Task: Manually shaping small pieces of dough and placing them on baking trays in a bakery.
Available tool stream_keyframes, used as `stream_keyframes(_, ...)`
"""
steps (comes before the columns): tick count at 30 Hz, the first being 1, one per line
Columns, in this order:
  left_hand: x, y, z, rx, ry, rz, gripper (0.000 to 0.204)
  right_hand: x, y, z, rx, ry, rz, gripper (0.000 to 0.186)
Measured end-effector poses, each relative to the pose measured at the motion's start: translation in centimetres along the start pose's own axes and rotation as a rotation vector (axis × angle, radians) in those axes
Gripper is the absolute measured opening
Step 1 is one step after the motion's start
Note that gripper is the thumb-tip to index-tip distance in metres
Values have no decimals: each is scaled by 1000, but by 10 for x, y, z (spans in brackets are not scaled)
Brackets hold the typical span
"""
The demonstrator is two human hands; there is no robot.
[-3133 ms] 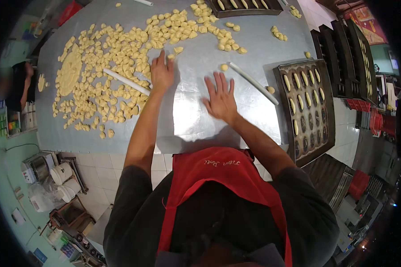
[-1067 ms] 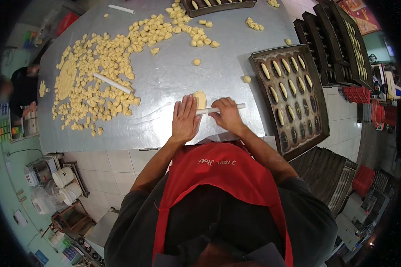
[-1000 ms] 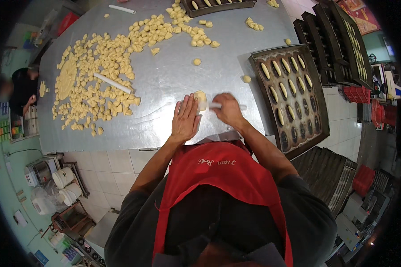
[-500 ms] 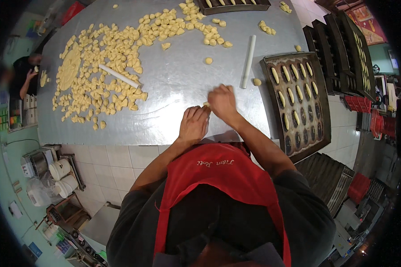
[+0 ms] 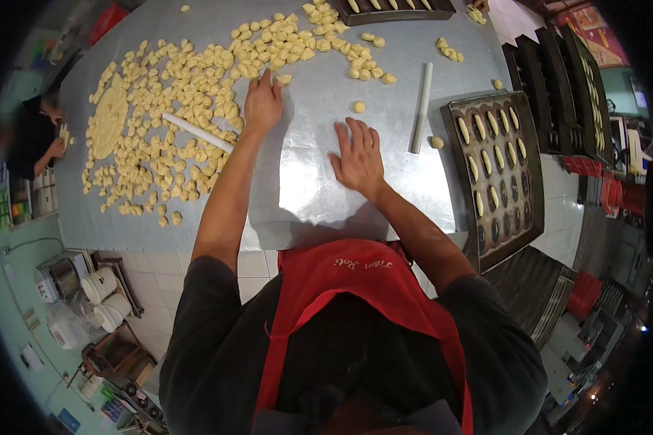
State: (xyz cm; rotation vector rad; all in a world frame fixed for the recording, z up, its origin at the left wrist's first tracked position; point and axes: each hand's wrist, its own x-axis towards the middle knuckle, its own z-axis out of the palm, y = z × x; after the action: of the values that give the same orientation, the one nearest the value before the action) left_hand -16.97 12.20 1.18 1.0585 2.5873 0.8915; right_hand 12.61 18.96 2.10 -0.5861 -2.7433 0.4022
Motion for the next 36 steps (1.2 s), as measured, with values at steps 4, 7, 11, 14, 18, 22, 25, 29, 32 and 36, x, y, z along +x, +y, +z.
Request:
stream_keyframes(4,20,11,11,251,35,130,30,-22,0,2,161,-118,82,67)
stream_keyframes(7,0,13,8,357,114,251,28,-57,3,-32,506,-118,70,58)
stream_keyframes(11,-58,55,15,-40,-118,180,27,-97,36,-42,304,-70,70,33)
stream_keyframes(14,-109,20,37,-166,-36,242,38,-95,40,-41,350,-18,47,23)
stream_keyframes(18,-174,9,26,-630,-68,-65,28,-138,110,-110,154,358,324,19)
stream_keyframes(22,-213,7,9,-513,-119,-177,26,-237,232,-170,-94,544,823,24)
stream_keyframes(25,-218,37,18,-636,-143,-208,27,-269,281,-180,-217,452,862,25)
stream_keyframes(29,-219,37,36,-699,-164,-244,29,-271,309,-171,-278,293,801,29)
stream_keyframes(32,-225,60,51,-484,-49,-218,28,-232,272,-185,-524,387,913,39)
stream_keyframes(36,-218,107,81,-727,-244,-147,48,-131,197,-148,225,345,589,47)
